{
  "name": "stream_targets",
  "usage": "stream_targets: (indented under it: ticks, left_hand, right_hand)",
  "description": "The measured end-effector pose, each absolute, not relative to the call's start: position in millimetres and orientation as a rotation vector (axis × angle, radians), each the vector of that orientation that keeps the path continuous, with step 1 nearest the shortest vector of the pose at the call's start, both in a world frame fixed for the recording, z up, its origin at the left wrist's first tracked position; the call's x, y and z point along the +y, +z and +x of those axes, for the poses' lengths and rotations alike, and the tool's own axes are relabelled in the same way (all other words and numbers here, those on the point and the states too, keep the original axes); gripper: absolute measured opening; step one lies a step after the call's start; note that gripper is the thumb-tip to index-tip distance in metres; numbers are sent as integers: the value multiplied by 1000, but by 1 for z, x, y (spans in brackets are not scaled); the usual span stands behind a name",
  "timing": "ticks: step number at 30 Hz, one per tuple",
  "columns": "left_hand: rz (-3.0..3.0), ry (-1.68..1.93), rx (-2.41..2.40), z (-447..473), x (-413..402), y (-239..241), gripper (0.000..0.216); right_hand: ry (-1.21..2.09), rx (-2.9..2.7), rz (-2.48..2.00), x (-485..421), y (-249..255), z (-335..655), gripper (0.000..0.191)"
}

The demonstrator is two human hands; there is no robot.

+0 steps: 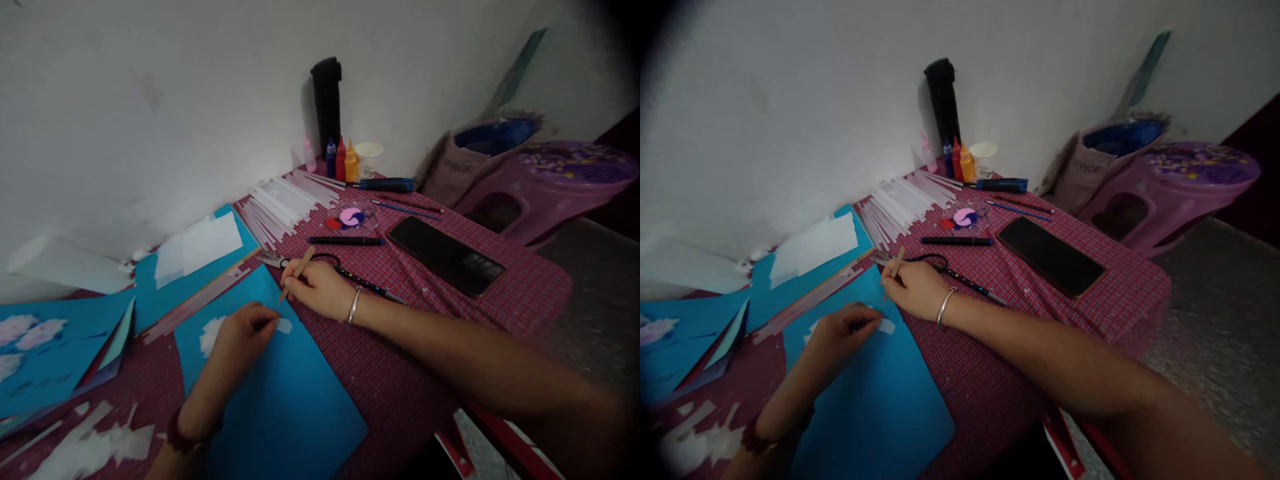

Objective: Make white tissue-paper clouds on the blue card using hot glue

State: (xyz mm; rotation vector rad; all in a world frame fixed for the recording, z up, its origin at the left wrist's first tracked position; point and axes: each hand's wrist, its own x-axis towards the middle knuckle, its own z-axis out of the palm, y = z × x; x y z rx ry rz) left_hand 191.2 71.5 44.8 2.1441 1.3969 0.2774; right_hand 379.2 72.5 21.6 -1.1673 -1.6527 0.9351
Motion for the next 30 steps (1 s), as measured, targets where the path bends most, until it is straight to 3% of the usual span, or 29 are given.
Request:
stream_targets:
  ticks: [11, 26, 30]
  left_hand:
    - [2053, 307, 1592, 176, 82, 31, 33]
    - [2151, 466, 1573, 167, 91, 29, 27]
    - [2198, 365, 1619, 161, 92, 34, 33]
  right_hand:
    - [981, -1757, -1201, 62, 17, 367, 9]
    - [1078, -1760, -1140, 59, 7, 361, 11]
    - [1068, -1748, -1132, 58, 3, 359, 12]
